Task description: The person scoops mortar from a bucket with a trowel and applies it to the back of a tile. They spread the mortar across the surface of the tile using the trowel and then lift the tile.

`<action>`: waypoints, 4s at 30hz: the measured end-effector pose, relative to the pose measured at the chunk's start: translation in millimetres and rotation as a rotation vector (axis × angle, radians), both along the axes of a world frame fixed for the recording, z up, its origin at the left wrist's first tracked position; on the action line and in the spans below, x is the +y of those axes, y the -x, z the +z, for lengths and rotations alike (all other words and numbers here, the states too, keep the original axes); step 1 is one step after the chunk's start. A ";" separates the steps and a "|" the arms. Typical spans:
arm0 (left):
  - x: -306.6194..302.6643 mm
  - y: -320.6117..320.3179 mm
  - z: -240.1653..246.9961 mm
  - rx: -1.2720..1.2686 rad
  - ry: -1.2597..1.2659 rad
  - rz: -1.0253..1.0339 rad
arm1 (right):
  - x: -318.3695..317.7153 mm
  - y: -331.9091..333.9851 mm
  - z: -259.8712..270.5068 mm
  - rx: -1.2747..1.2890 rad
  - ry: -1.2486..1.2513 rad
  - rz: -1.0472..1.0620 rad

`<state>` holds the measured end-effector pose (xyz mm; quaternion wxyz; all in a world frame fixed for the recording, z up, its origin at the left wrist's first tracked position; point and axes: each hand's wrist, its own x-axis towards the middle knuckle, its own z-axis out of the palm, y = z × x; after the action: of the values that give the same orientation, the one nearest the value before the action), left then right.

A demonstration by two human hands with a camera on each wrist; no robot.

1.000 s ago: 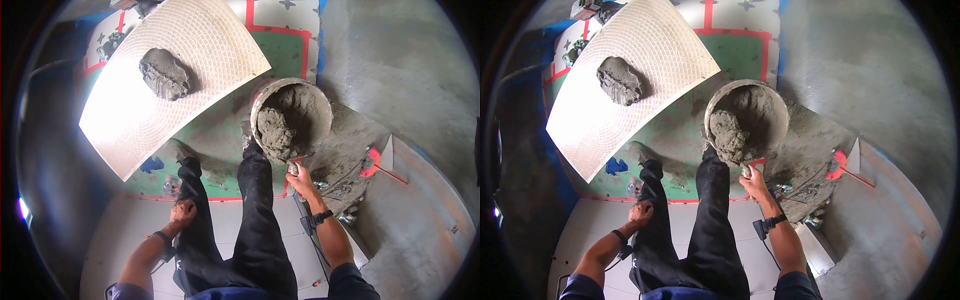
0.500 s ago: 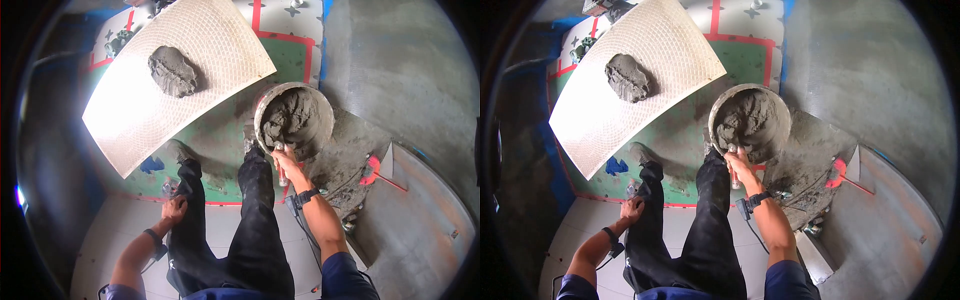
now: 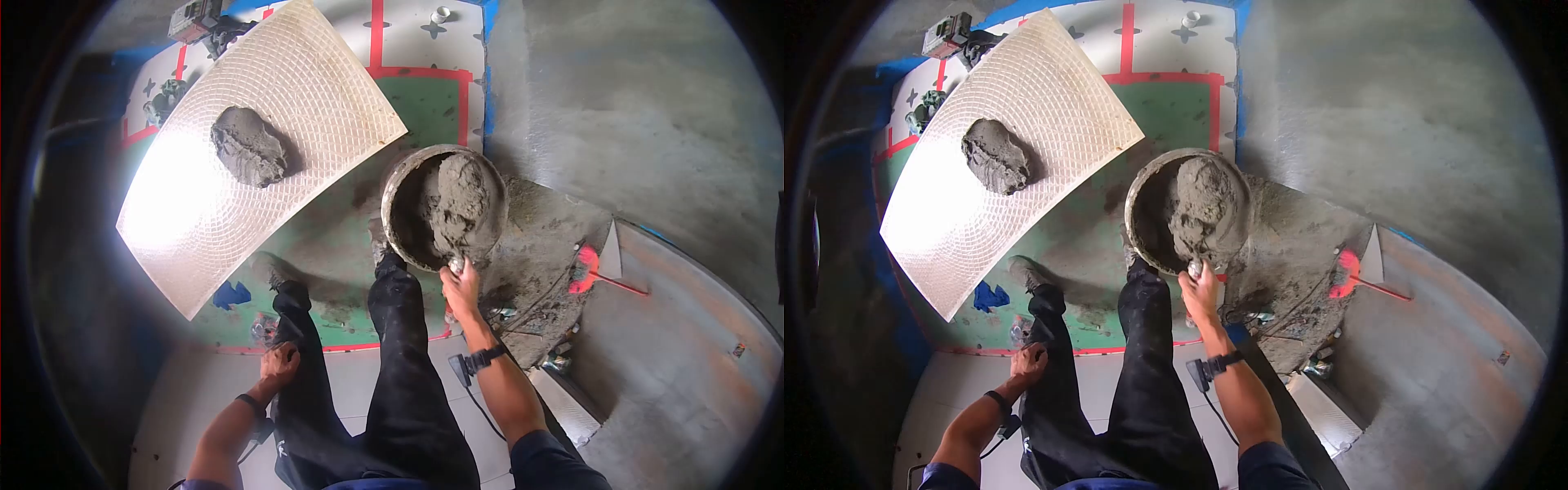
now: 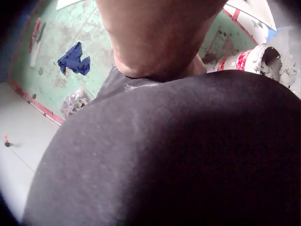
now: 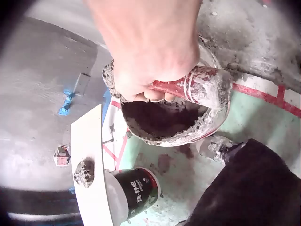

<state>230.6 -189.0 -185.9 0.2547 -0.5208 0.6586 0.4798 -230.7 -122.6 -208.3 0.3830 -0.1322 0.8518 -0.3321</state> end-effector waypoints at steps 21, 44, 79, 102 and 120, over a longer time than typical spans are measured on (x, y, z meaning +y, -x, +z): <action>-2.4 -61.8 11.2 0.074 -0.076 0.146 | -183.2 -255.0 82.1 0.044 0.026 0.872; -8.3 -7.1 8.9 0.023 -0.028 0.160 | -49.0 59.8 -68.0 0.292 -0.606 1.000; -4.8 -65.8 10.5 0.103 -0.073 0.118 | -234.8 -238.2 44.5 0.354 0.098 0.770; 5.4 -29.2 6.4 0.000 -0.038 0.149 | -86.3 29.8 -52.5 0.326 -0.675 1.078; 46.3 -53.8 -25.4 0.021 -0.139 0.291 | -31.4 -21.7 140.6 0.396 -0.155 0.626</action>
<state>284.4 -142.7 -211.3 0.2111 -0.5869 0.5439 0.5614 -209.0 -154.0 -67.7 0.3027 -0.4186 0.8503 -0.1014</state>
